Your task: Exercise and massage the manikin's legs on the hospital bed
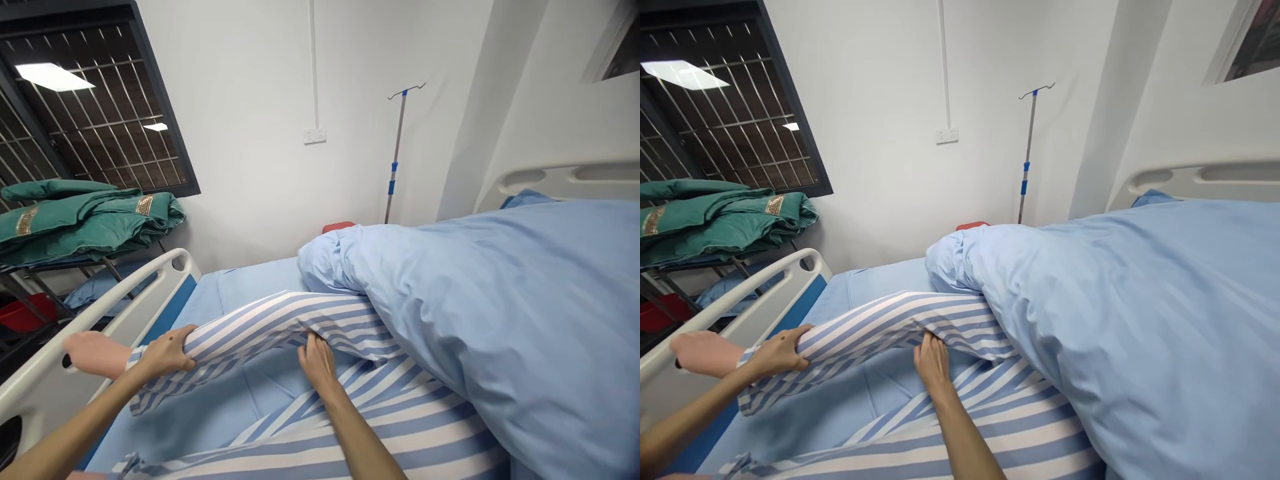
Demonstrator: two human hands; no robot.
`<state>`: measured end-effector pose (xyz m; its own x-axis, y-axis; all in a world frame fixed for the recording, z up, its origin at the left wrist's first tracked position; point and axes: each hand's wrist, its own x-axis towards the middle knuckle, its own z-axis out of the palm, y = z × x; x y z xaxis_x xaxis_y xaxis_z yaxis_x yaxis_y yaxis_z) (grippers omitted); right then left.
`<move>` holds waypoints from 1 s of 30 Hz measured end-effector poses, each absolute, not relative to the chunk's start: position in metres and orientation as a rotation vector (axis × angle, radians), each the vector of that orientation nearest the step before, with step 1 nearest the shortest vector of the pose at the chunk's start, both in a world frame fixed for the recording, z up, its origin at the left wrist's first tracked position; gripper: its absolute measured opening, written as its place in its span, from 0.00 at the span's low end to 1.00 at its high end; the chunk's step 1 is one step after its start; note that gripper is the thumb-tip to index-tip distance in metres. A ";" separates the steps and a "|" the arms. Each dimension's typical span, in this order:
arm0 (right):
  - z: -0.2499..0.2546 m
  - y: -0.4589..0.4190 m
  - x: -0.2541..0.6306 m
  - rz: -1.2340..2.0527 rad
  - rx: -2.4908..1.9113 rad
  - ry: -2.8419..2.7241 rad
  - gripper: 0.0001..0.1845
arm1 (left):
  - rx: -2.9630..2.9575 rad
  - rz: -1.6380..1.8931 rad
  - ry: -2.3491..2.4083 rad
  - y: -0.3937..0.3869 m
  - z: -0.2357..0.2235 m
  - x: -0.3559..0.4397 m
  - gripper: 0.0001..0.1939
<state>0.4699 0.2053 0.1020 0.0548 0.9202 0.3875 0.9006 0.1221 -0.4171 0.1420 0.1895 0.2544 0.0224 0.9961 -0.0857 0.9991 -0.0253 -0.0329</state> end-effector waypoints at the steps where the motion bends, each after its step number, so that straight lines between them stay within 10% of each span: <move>1: 0.102 0.204 0.470 0.061 -1.767 -1.841 0.16 | 2.225 -0.154 2.167 0.190 0.252 0.138 0.37; 30: 0.075 0.212 0.469 0.627 -1.755 -2.406 0.14 | 2.334 -0.031 2.080 0.191 0.100 0.095 0.32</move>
<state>0.4687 0.2117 0.0746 -0.3319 0.9297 -0.1595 0.8894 0.2520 -0.3813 0.0955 0.1909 0.1003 0.1144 0.9931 -0.0247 0.9934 -0.1145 -0.0017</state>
